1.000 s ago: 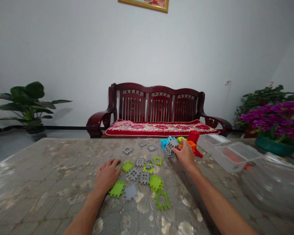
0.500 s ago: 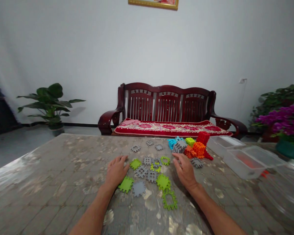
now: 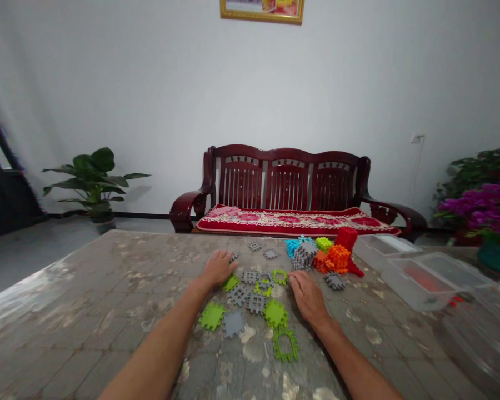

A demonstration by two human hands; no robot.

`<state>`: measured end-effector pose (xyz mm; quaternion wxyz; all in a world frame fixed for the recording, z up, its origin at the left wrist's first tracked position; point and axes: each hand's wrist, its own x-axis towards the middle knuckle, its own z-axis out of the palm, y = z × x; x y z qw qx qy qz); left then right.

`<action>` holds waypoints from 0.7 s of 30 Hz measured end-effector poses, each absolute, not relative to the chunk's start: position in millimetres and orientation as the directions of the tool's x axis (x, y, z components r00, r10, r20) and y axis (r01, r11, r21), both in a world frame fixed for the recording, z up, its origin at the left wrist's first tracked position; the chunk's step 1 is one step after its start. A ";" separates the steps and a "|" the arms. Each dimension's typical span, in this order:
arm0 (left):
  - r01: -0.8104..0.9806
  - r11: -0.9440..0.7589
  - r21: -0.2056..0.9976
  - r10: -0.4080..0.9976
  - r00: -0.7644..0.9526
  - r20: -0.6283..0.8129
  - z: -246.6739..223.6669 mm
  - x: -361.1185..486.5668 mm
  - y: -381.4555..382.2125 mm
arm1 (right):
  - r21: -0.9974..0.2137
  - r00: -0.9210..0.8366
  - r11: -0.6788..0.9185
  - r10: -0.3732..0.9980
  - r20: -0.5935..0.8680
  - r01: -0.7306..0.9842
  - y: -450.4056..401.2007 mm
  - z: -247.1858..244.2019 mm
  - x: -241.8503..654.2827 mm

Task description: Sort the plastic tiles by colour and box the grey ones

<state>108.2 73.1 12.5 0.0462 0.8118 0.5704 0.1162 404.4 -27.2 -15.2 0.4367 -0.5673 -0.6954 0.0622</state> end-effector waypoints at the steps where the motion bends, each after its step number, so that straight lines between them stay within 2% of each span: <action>1: 0.917 -0.342 0.204 0.939 0.325 0.112 13.7 111.2 73.8 | -0.580 0.020 0.354 0.842 0.539 0.734 -26.8 -15.9 404.4; 7: 0.908 -0.368 0.201 0.929 0.369 0.034 32.0 118.8 73.0 | -0.606 0.062 0.340 0.837 0.543 0.719 -23.3 -18.3 405.6; 10: 0.900 -0.388 0.198 0.921 0.385 0.054 47.8 131.6 81.5 | -0.614 0.099 0.316 0.833 0.545 0.724 -23.0 -18.2 405.8; 14: 0.872 -0.446 0.201 0.895 0.440 0.079 55.0 167.6 101.3 | -0.562 0.055 0.318 0.835 0.547 0.763 -26.4 -15.5 403.3; 17: 0.877 -0.427 0.220 0.898 0.439 -0.007 47.0 194.5 114.0 | -0.515 0.019 0.326 0.831 0.556 0.793 -28.4 -13.8 401.2; 21: 0.869 -0.438 0.231 0.876 0.470 -0.109 34.5 209.0 119.0 | -0.508 0.056 0.296 0.821 0.568 0.809 -25.5 -15.7 401.8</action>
